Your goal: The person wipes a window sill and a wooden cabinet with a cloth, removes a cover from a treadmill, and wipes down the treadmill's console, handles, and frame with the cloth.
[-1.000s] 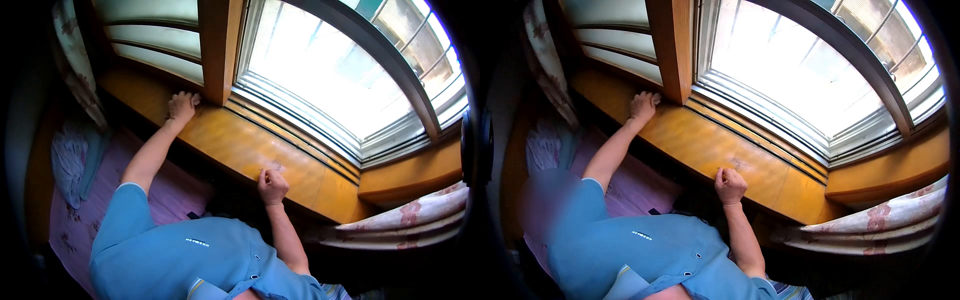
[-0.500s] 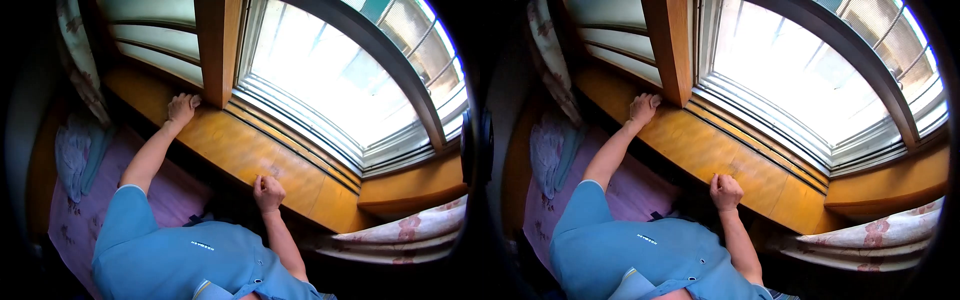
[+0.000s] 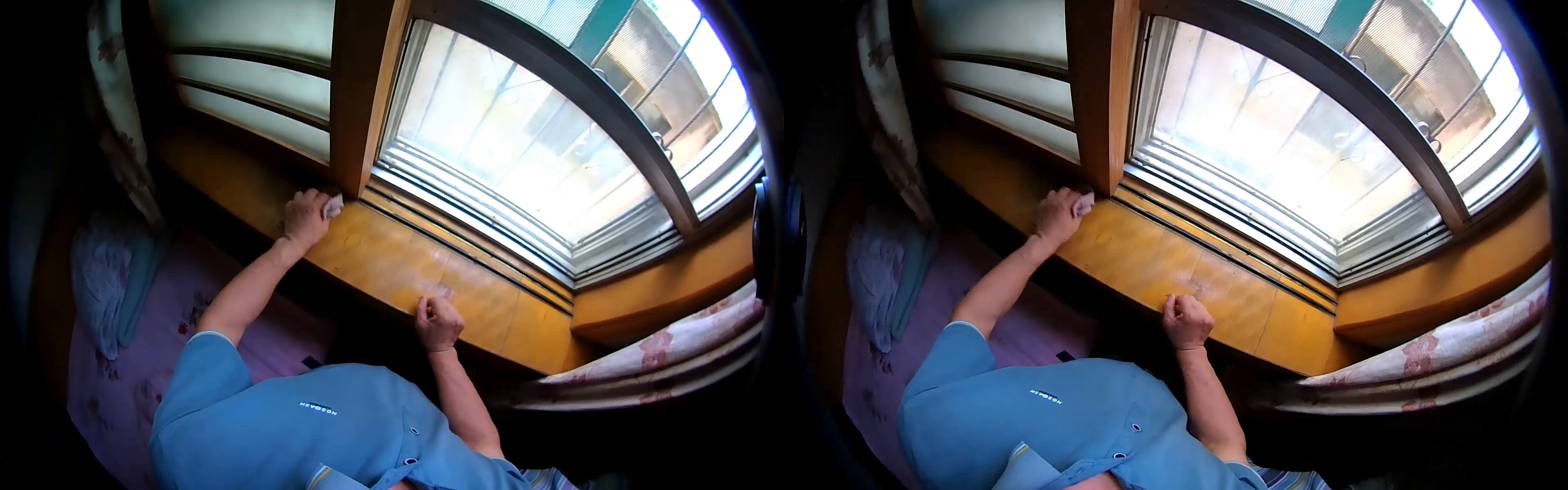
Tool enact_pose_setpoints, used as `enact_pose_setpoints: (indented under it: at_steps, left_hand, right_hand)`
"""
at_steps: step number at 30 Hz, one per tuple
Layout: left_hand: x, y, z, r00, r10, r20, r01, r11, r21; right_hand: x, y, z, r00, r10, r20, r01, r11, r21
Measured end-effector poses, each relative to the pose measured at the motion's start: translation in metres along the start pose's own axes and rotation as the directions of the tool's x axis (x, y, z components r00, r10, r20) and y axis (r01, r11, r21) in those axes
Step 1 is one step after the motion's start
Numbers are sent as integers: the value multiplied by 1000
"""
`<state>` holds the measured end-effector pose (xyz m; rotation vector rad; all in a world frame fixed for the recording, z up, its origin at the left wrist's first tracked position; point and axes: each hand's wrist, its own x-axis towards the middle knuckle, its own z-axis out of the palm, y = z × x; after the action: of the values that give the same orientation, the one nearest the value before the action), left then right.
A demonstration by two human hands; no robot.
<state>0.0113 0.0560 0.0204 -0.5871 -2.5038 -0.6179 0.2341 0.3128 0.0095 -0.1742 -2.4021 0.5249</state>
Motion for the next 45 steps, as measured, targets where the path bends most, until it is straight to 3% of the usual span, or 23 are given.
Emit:
enact_pose_setpoints:
  at_steps: [1, 5, 8, 12, 14, 18, 21, 25, 33, 36, 38, 43, 45]
  left_hand:
    - [-2, 3, 1, 999, 28, -42, -28, 1000, 5]
    - [-28, 55, -3, 975, 207, 85, -187, 961, -203]
    - [-42, 77, -2, 963, 268, -32, -266, 921, -284]
    - [-49, 75, 1, 967, 253, -27, -247, 906, -344]
    - [-49, 84, -2, 936, 284, 206, -220, 933, -285]
    - [-65, 118, -25, 929, 369, -4, -324, 811, -486]
    - [-69, 118, -14, 929, 370, 15, -302, 781, -547]
    - [-77, 117, -10, 921, 389, -22, -356, 819, -450]
    - [-78, 123, -7, 928, 363, 83, -327, 901, -285]
    - [-81, 131, -7, 928, 369, -50, -369, 891, -264]
    - [-82, 140, -14, 950, 256, 181, -210, 948, -237]
    - [-92, 172, 1, 956, 254, 148, -200, 932, -302]
    - [-93, 179, 13, 975, 218, 41, -198, 938, -285]
  right_hand:
    - [-1, -1, 1, 1000, 0, -13, 0, 1000, -8]
    - [-2, -2, 2, 999, 37, -5, -38, 999, -34]
    - [-6, 0, 5, 998, 61, -15, -62, 997, -49]
    - [-6, -9, 8, 994, 112, -13, -112, 992, -64]
    - [-2, -6, 5, 994, 108, 2, -107, 991, -76]
    - [-7, -18, -1, 973, 226, 52, -220, 970, -99]
    - [-7, -21, -2, 962, 269, 52, -263, 960, -93]
    - [-11, -18, -3, 971, 236, 36, -234, 971, -57]
    - [-12, -6, -3, 974, 204, 99, -208, 978, 30]
    - [-11, -4, -7, 972, 168, 163, -172, 985, 9]
    - [-11, -4, -9, 981, 133, 142, -143, 987, 66]
    - [3, -16, -14, 987, 45, 154, -92, 946, 312]
    - [7, -7, -13, 944, 54, 326, -155, 944, 293]
